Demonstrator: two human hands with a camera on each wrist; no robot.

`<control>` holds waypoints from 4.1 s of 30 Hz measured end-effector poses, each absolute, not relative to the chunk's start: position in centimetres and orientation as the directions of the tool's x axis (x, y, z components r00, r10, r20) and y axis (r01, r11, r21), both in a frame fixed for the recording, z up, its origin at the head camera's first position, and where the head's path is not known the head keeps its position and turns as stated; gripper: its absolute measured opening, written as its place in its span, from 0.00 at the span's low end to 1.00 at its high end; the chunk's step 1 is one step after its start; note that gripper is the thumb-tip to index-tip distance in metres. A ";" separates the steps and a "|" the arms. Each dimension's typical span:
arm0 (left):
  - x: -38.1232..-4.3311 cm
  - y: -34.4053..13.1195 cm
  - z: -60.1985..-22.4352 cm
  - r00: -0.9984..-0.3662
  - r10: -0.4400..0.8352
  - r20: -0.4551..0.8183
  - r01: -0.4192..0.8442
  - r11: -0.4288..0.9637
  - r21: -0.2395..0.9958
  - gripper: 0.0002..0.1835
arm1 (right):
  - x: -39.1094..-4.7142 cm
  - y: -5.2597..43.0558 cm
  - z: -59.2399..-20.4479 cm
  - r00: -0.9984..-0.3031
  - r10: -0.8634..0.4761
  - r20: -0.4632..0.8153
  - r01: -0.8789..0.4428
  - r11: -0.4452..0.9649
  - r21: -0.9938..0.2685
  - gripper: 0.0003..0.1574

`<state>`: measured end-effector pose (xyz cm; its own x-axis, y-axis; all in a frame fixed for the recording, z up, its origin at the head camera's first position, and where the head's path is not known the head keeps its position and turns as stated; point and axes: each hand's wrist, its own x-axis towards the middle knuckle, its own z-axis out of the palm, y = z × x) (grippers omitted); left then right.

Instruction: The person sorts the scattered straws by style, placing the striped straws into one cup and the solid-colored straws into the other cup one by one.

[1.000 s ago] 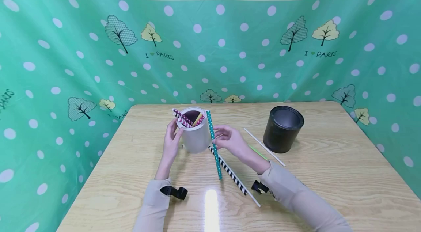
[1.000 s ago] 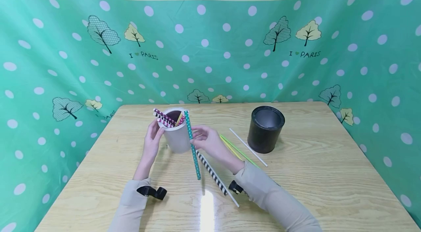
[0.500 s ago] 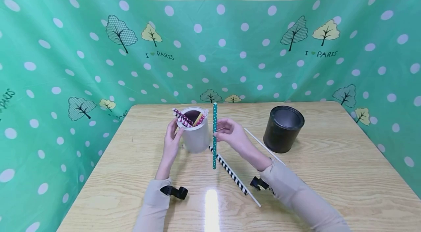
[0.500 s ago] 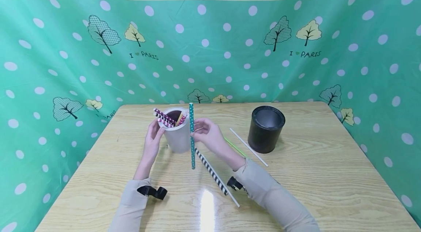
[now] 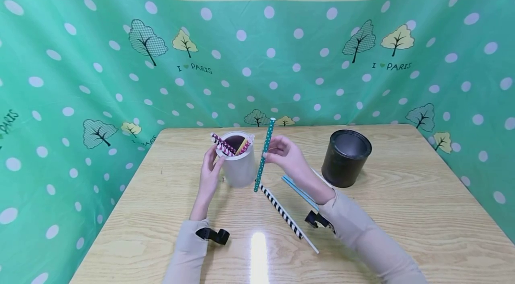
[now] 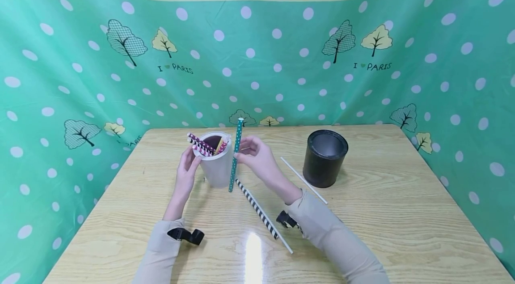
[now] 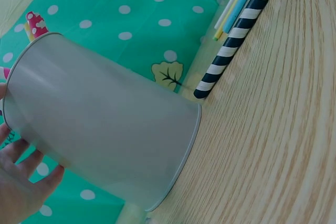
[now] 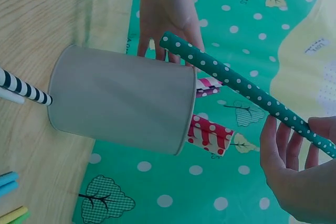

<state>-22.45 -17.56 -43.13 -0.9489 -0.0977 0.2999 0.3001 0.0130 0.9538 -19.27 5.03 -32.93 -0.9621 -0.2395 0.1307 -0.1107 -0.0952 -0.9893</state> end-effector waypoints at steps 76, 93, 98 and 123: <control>-22.5 -17.6 -43.3 -0.951 -0.089 0.296 0.294 0.030 0.955 0.27 | -25.0 2.6 -29.9 -0.960 -0.049 0.275 -0.274 -0.030 -0.961 0.17; -21.2 -16.8 -41.4 -0.950 -0.099 0.295 0.294 0.027 0.956 0.26 | -24.1 3.9 -31.1 -0.949 -0.100 0.299 -0.301 0.009 -0.954 0.18; -21.0 -16.7 -40.9 -0.956 -0.102 0.274 0.271 0.041 0.962 0.26 | -23.5 4.3 -31.5 -0.945 -0.126 0.303 -0.309 0.032 -0.951 0.17; -22.8 -17.5 -43.9 -0.907 -0.089 0.411 0.413 0.002 0.911 0.31 | -21.3 6.0 -35.0 -0.937 -0.301 0.174 -0.242 0.202 -0.949 0.18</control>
<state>-22.82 -17.53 -43.94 -0.9071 -0.0887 0.4115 0.4129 0.0023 0.9108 -21.30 5.96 -34.97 -0.9375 -0.3013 0.1744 -0.2416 0.2023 -0.9491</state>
